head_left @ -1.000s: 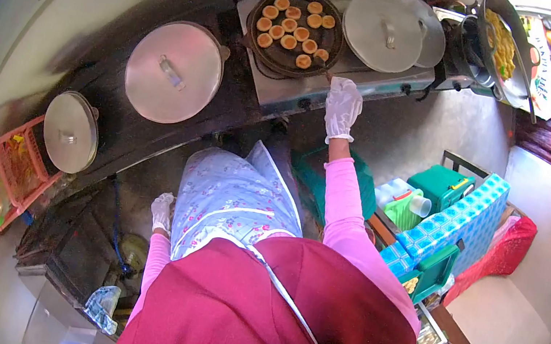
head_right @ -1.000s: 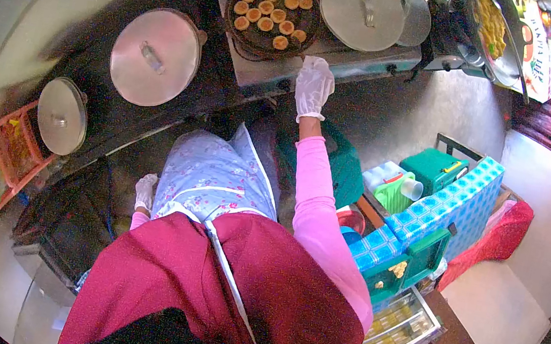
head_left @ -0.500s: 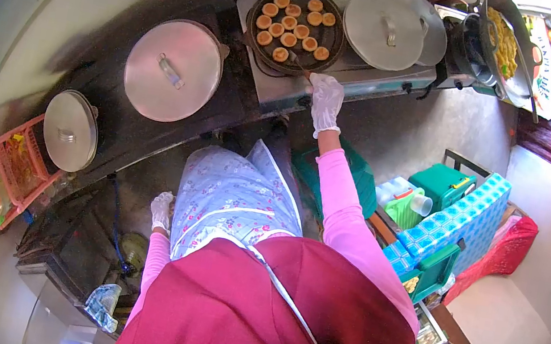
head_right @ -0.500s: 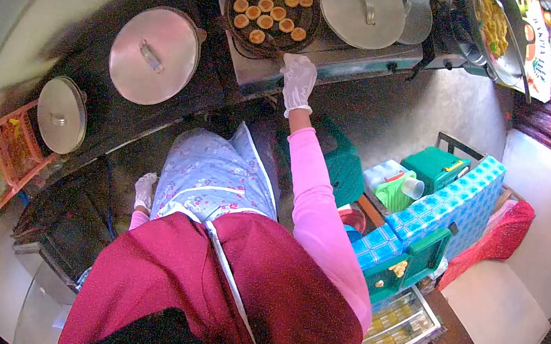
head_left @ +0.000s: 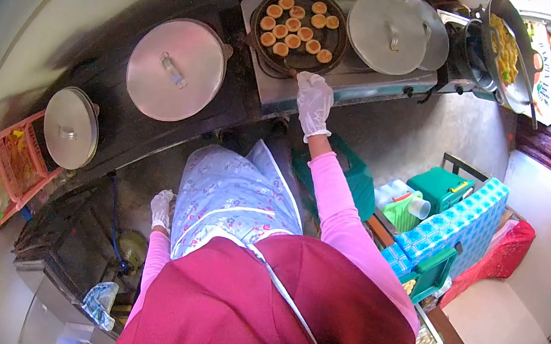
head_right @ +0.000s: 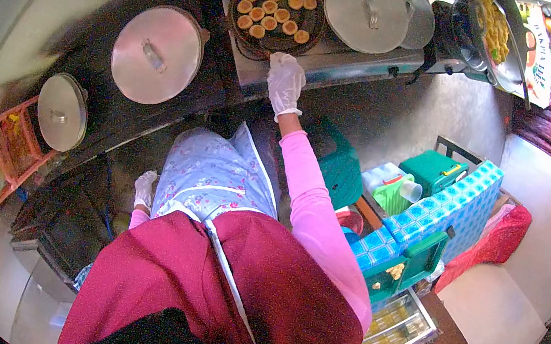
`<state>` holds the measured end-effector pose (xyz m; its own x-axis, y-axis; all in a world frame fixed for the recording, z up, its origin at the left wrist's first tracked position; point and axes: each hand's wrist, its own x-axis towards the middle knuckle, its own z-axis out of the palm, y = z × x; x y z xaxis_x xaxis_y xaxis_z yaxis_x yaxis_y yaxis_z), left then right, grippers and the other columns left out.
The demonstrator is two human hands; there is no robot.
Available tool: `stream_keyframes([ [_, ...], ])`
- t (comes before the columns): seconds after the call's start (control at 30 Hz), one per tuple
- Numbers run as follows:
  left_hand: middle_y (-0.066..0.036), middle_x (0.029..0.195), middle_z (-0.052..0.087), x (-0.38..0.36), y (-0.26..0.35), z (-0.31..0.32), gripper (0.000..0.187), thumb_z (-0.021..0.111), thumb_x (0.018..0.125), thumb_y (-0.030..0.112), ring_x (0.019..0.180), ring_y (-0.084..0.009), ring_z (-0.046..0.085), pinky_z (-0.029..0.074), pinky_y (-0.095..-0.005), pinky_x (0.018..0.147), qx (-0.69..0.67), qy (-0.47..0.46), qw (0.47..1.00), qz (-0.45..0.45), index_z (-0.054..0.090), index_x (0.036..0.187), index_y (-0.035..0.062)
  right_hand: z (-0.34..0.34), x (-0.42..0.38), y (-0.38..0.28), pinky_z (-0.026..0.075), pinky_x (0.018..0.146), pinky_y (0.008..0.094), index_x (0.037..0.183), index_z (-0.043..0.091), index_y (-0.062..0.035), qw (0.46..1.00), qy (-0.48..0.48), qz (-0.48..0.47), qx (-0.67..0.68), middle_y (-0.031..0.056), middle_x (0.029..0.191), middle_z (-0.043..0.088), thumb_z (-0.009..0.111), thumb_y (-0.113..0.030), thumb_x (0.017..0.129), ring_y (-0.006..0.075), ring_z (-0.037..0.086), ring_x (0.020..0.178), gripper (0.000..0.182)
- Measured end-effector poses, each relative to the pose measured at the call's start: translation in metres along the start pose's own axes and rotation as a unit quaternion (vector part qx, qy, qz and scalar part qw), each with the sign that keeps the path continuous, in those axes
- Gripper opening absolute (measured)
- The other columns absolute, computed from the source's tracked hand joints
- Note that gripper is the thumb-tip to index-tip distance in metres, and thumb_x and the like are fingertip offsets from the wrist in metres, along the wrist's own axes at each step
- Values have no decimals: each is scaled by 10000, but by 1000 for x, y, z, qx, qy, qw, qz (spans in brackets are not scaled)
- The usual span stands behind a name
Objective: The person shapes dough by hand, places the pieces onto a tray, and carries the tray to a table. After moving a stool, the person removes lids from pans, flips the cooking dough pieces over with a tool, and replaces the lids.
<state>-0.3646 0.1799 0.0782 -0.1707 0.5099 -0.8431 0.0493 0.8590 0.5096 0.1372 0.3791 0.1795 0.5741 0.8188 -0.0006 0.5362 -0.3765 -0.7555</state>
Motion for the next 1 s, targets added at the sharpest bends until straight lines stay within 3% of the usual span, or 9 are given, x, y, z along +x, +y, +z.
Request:
stream_keyframes([
  [0.17,-45,845,676,5,-1,-4,181,568,878,129,703,-128,601,476,-262,646,25,3,1000,-7,680,982,32,-28,4,9,481,611,392,750,641,-55,959,-22,-161,-231,121,770,647,583,-211,854,322,630,734,197],
  [0.2,-45,843,676,-3,8,-1,181,565,878,129,701,-129,603,478,-265,638,48,5,999,-3,680,982,35,-31,4,4,472,594,399,682,590,-72,995,1,101,14,92,706,612,580,-186,847,314,619,702,200],
  [0.3,-42,841,676,-8,20,1,177,563,877,135,690,-129,607,481,-273,606,173,0,983,60,681,977,48,-45,24,23,446,552,274,867,678,22,974,107,124,160,47,761,644,653,-202,843,125,568,607,226],
  [0.37,-40,844,675,35,-26,-25,169,569,876,151,677,-123,606,479,-274,574,324,-11,931,168,681,968,64,-49,41,31,463,572,275,880,680,35,981,87,134,114,70,770,653,653,-197,839,145,590,613,237],
  [0.47,-36,851,673,4,10,-3,174,581,870,178,667,-134,610,485,-287,561,29,1,999,-15,674,985,87,-47,64,47,457,571,289,857,682,32,989,42,127,57,69,718,642,657,-196,822,147,590,600,231],
  [0.53,-35,851,672,-12,41,10,173,590,868,193,658,-139,609,488,-286,557,58,8,998,-26,666,990,98,-33,74,91,456,579,296,853,682,33,996,24,17,79,65,697,638,659,-201,815,151,589,593,238],
  [0.7,-37,864,671,-9,37,6,177,594,869,178,671,-148,610,496,-289,584,23,25,997,-76,655,1007,86,-56,60,40,492,689,406,846,696,-84,982,15,163,92,125,868,680,605,-205,796,305,644,786,160],
  [0.8,-46,901,674,-20,42,7,164,590,870,128,731,-167,620,508,-306,669,21,29,996,-80,659,994,45,-66,60,54,491,682,418,828,700,-85,983,103,-67,-134,123,823,679,607,-238,790,310,650,776,183],
  [1.0,-30,818,666,-4,14,1,152,591,862,162,627,-119,594,487,-262,545,13,3,999,-32,663,964,74,-71,85,83,493,662,405,794,718,-48,943,-26,-158,-292,149,770,679,617,-317,792,304,660,742,288],
])
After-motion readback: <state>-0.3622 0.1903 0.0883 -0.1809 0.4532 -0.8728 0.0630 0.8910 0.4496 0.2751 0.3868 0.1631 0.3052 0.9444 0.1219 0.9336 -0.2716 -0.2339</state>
